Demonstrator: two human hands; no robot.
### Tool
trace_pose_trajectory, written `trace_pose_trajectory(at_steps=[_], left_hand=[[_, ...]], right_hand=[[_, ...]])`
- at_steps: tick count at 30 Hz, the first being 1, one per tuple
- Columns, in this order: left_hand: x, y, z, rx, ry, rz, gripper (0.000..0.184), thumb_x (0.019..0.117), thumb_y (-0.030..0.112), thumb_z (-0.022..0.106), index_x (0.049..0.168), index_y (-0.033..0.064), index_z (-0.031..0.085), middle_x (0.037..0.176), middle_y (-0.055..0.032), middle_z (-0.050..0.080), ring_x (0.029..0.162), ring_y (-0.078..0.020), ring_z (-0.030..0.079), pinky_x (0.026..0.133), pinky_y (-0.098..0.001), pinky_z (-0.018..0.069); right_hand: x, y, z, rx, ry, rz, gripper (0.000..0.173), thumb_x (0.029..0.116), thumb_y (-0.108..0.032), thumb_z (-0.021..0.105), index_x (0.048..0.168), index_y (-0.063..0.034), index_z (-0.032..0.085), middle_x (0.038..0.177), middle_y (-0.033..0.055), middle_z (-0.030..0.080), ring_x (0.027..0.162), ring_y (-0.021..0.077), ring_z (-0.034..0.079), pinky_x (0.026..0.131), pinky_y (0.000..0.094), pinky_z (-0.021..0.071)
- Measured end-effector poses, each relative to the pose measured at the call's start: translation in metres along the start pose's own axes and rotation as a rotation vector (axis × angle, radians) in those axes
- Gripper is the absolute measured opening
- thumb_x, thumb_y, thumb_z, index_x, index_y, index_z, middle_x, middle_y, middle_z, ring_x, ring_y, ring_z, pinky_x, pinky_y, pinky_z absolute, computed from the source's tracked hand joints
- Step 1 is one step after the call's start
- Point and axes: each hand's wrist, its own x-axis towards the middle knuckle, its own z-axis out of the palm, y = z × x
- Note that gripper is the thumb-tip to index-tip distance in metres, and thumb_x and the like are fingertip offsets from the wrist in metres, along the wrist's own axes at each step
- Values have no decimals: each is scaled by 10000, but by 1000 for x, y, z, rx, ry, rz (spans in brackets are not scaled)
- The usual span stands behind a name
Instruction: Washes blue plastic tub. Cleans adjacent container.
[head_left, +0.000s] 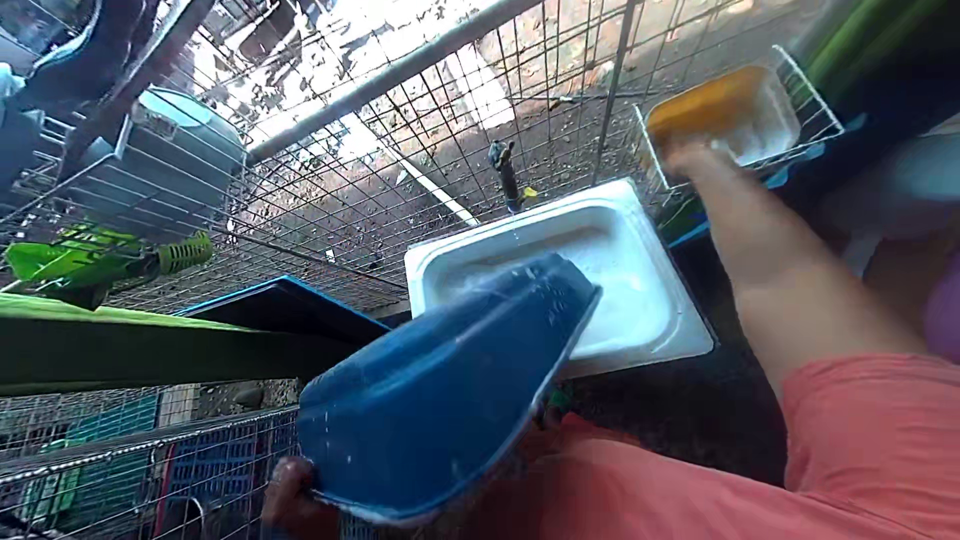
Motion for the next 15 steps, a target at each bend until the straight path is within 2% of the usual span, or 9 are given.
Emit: trace_pose_trajectory(at_steps=[2,3,5,6,8,10,12,13,15], left_hand=[[10,-2,4,-173,35,-300,288,941,44,426,669,134,455,668,105,479,679,60,514,689,-122,446],[14,-7,6,-209,29,-336,288,937,32,412,671,133,454,672,111,483,682,65,512,687,-122,444],[18,-29,9,-278,11,-238,284,946,46,430,675,119,471,722,102,509,762,53,532,745,-135,455],[21,-35,12,-342,28,-228,307,944,46,433,667,161,499,728,139,540,777,71,548,748,-121,462],[38,-20,18,-399,75,-265,296,873,-60,411,615,78,454,670,88,520,739,55,529,749,-114,442],[55,5,29,-392,113,-365,257,820,-133,414,583,-38,437,615,23,528,690,51,530,734,-95,448],[59,15,54,-378,107,-350,247,854,-105,461,608,-91,450,615,-28,528,669,23,526,720,-113,457],[53,6,78,-422,120,-284,249,871,-73,503,625,-92,465,626,-44,526,674,-6,519,715,-141,454],[26,-36,146,-576,149,-98,274,956,100,612,701,45,527,718,29,554,763,14,549,746,-148,462]], right_hand=[[-10,-9,-1,49,94,48,570,1011,-152,612,1466,133,420,1561,387,334,1473,568,282,1148,759,237],[-13,-14,-3,73,133,92,491,1007,-145,610,1387,145,497,1481,395,438,1402,576,396,1091,765,322],[-17,-20,-9,154,200,156,400,1000,-157,613,1251,154,586,1338,410,551,1273,596,519,990,775,407],[-23,-22,-16,215,260,146,411,1002,-170,617,1244,161,586,1317,421,557,1256,611,521,981,783,402],[-39,-30,-31,352,435,93,454,997,-202,607,1331,104,575,1346,389,563,1292,583,510,1023,756,380],[-60,-40,-36,543,562,-3,470,988,-184,602,1395,49,566,1377,336,579,1320,498,536,1104,655,387],[-94,-57,-29,821,526,-153,447,992,-149,625,1396,35,571,1350,281,617,1255,363,612,1103,504,459],[-111,-68,-20,946,442,-211,413,1004,-137,615,1378,34,578,1317,245,635,1187,277,639,1060,433,498],[-137,-82,3,1054,202,-290,357,1018,-133,584,1339,23,594,1217,173,665,1036,155,656,952,360,550]])
